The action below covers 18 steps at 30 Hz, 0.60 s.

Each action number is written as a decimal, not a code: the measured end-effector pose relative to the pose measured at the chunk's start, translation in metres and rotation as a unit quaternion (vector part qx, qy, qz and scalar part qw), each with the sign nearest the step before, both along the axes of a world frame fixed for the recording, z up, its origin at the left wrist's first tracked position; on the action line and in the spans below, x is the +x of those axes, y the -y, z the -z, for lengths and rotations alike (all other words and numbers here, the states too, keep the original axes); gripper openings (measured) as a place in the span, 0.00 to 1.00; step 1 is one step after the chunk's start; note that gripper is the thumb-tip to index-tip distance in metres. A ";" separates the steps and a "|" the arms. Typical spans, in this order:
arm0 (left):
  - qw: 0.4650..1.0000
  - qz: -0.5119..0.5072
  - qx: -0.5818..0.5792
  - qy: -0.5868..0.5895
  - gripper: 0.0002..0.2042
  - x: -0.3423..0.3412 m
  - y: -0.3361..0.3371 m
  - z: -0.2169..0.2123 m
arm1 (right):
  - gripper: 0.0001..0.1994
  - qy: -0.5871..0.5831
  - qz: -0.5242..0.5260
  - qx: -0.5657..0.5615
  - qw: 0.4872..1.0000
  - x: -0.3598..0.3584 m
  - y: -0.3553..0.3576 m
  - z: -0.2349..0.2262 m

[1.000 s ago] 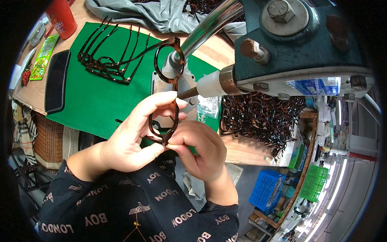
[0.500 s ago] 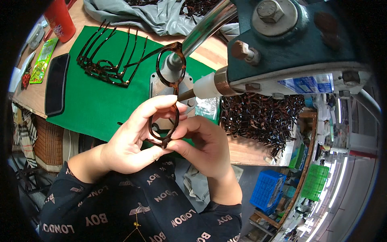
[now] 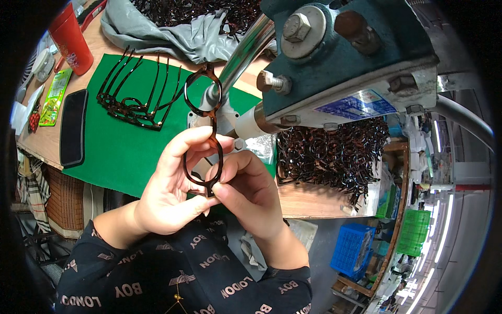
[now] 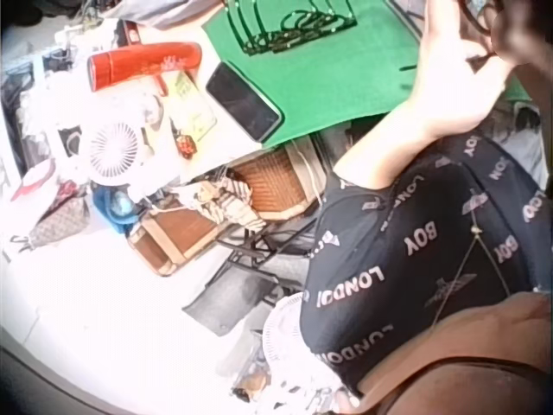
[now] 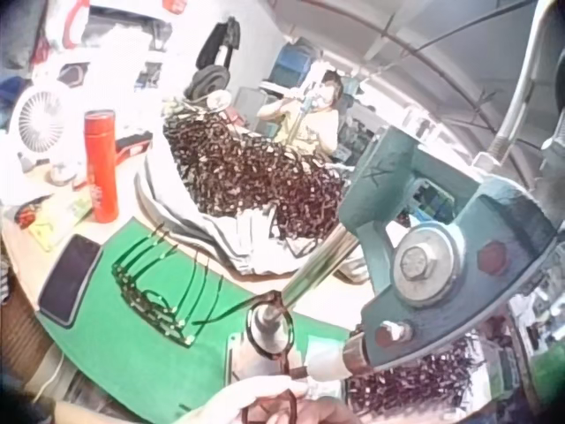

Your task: The person repeatedly picks up eyeglass frames and uses a vertical heating tool to warm the frame rims, then bends and shapes the frames by hand. The person handles multiple frames one at a time, rotating them and applying heat before setting them aside on a green mat.

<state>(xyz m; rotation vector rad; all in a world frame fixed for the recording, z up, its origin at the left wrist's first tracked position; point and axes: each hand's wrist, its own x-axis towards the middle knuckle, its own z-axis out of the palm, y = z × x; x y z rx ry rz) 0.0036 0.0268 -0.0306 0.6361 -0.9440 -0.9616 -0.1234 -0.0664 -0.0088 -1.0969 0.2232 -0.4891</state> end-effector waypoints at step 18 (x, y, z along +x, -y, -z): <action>0.999 -0.027 -0.010 -0.019 0.39 -0.005 0.004 -0.004 | 0.08 -0.008 0.054 -0.066 0.996 -0.003 -0.003 -0.003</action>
